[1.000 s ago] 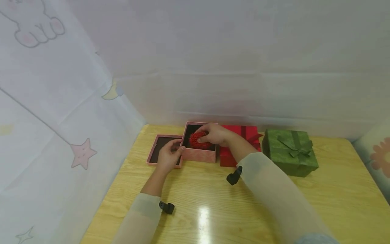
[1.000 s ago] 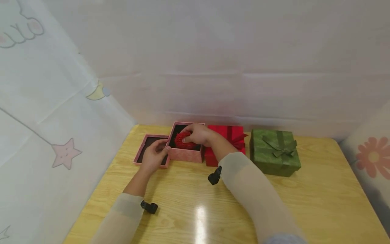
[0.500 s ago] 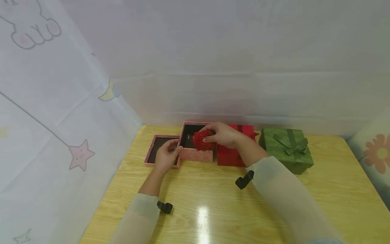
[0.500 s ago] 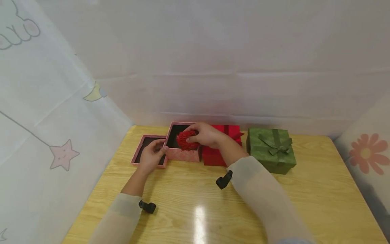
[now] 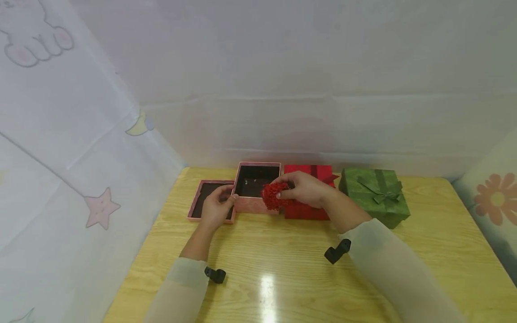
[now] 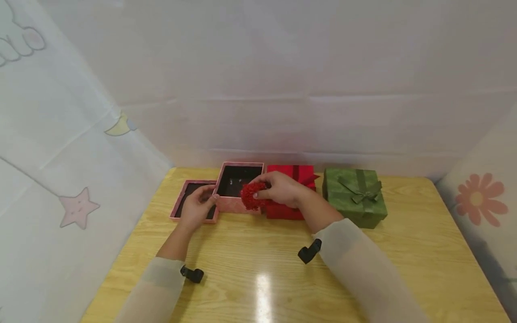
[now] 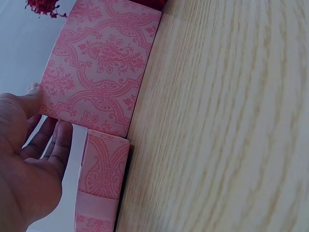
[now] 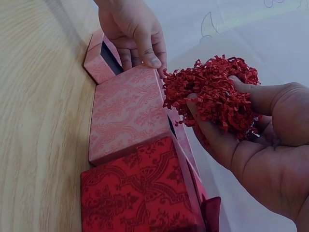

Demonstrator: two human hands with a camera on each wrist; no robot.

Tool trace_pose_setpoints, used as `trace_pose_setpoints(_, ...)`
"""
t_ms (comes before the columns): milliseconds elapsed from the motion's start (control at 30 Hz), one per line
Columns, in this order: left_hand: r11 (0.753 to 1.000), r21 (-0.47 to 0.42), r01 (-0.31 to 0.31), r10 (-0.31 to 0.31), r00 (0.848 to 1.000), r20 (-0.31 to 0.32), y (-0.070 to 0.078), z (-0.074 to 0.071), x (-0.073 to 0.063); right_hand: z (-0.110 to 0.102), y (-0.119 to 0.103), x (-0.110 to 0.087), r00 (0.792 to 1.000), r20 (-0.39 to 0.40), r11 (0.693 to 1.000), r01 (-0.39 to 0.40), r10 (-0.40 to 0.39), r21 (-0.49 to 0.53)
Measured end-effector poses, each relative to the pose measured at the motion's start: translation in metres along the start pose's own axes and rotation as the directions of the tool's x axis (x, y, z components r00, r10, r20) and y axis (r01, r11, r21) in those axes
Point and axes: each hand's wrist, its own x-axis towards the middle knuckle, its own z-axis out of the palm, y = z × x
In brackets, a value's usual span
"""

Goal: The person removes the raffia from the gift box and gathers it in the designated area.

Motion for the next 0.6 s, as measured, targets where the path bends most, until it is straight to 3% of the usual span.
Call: trace_pose_setpoints(600, 1.0, 0.014, 0.013, -0.013, 1.0, 0.001, -0.002, 0.002, 0.001, -0.016, 0.026, -0.047, 0.997, -0.08, 0.985, -0.009, -0.005, -0.174)
